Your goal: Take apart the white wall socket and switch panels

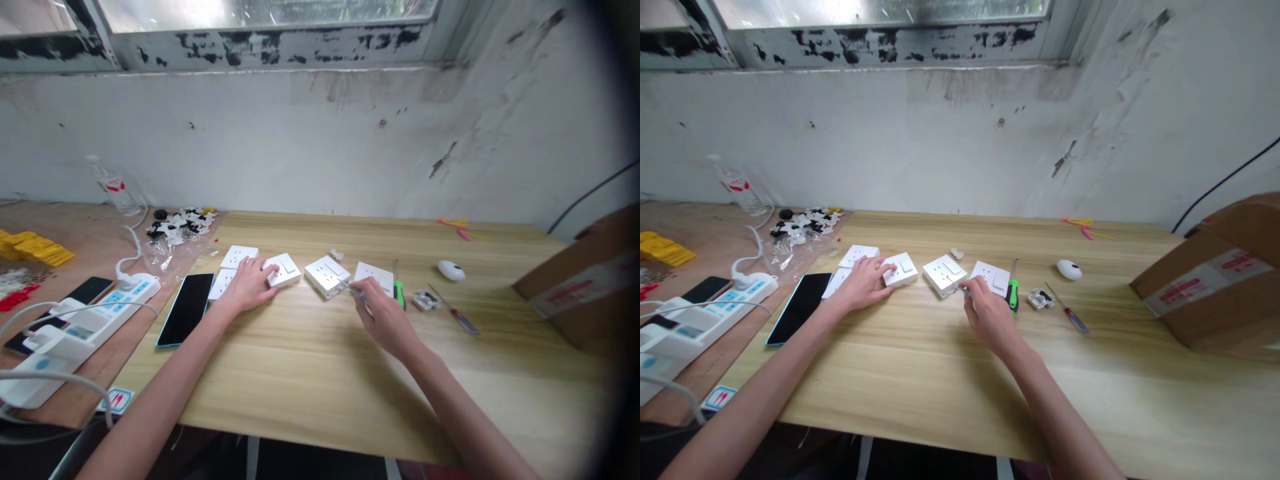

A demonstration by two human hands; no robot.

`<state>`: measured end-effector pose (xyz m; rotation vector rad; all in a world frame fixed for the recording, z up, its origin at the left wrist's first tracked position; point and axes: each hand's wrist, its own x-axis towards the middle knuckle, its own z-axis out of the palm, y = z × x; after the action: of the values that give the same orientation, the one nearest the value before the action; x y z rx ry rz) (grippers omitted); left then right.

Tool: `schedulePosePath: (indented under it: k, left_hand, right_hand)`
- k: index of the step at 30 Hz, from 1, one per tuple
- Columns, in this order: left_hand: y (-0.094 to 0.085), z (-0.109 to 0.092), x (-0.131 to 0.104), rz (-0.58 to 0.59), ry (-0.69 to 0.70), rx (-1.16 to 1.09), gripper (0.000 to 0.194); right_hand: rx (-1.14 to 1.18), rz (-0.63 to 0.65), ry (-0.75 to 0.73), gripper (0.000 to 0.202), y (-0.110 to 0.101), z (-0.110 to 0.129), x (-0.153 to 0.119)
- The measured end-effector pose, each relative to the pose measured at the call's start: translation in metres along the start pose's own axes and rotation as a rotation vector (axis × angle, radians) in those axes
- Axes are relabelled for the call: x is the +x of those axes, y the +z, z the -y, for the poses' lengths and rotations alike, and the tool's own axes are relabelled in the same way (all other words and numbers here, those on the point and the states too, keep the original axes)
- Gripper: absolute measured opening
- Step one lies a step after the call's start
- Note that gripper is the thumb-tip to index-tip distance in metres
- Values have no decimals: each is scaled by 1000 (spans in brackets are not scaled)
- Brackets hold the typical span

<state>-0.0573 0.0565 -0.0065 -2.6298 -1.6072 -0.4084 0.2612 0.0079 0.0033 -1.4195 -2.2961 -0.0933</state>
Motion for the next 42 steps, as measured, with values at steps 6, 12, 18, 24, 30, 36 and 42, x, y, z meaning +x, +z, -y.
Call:
schedulePosePath:
  k: [6,12,18,24,30,36,42]
  left_hand:
    - [1,-33,-9,-10,174,-72,36]
    - [7,-33,-5,-23,215,-95,39]
    - [6,-37,-2,13,194,-178,45]
    - [1,-39,-2,13,183,-221,48]
    - [-2,-39,-3,15,199,-245,48]
    - [1,-40,-6,12,245,-213,50]
    - [4,-38,-6,9,234,-212,52]
  right_hand:
    - [-102,131,-159,37,7,33,-3]
    - [-56,128,-196,27,16,34,-7]
    - [-79,80,-214,26,22,36,-8]
    - [-115,14,-238,29,26,35,-11]
    - [-160,17,-275,36,33,37,-17]
    - [-136,149,-287,38,31,48,-13]
    - [-21,294,-275,25,-3,49,23]
